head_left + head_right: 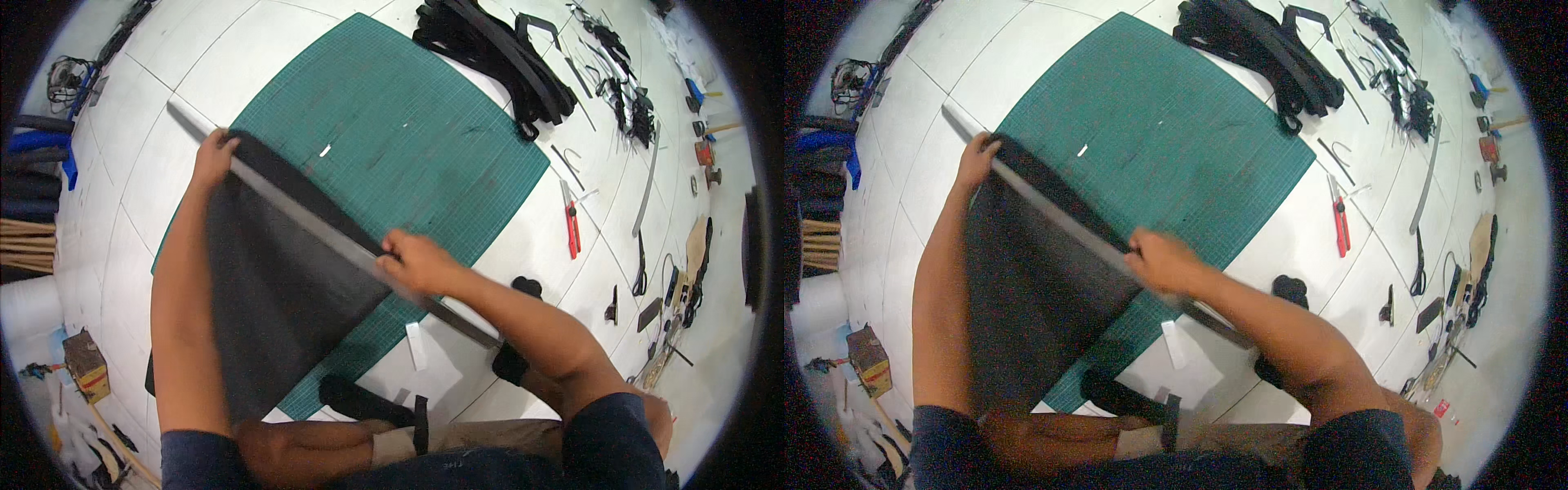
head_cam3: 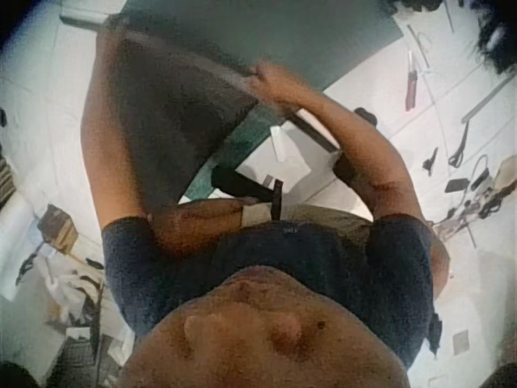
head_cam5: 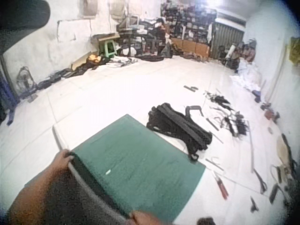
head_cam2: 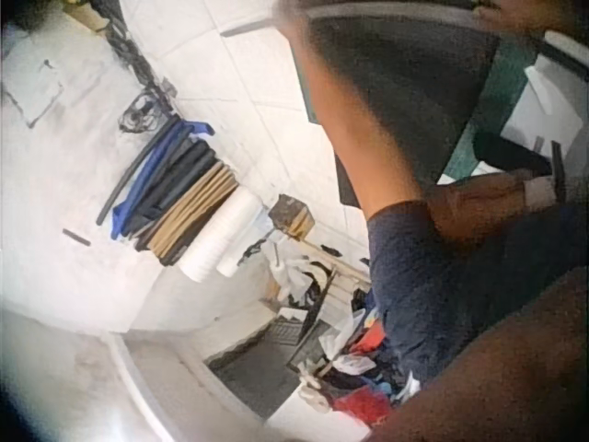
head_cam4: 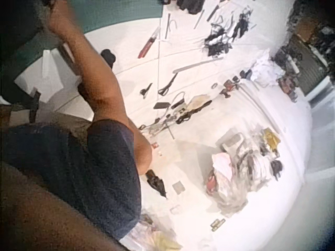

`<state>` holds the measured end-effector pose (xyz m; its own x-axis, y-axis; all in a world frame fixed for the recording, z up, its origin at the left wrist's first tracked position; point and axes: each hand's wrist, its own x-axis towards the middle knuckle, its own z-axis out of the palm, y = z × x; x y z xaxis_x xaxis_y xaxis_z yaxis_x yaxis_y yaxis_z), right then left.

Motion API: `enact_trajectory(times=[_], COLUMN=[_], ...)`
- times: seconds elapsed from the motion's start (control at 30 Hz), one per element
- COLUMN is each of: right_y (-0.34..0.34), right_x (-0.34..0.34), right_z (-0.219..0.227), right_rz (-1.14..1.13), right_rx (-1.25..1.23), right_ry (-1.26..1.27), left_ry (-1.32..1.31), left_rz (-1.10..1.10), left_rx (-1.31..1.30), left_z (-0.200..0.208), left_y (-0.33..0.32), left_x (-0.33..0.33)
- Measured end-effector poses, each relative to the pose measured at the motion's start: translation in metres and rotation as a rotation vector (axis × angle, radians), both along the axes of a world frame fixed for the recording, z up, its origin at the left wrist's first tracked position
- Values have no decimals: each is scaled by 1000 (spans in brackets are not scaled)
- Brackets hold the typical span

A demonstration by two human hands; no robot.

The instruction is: The person uses a utility knife and a metal ruler to cut strips from a black fabric sheet on a green cutting mat.

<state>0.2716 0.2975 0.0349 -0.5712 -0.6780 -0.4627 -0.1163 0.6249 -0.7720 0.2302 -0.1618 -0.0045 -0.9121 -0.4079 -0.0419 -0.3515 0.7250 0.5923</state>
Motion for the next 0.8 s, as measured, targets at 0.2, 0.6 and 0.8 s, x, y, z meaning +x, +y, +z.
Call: enact_trajectory(times=[0.2, 0.6, 0.8], right_y=[65, 108, 105], right_x=[-89, -159, -134], right_z=[-6, -44, -39], right_rz=[-30, -127, -305], right_rx=[74, 102, 154], right_ry=[245, 332, 606], left_ry=[70, 139, 330], left_rz=[71, 147, 19], left_rx=[-106, -145, -182], left_z=[-13, -33, -42], left_y=[95, 157, 151], left_x=[-126, -211, -177])
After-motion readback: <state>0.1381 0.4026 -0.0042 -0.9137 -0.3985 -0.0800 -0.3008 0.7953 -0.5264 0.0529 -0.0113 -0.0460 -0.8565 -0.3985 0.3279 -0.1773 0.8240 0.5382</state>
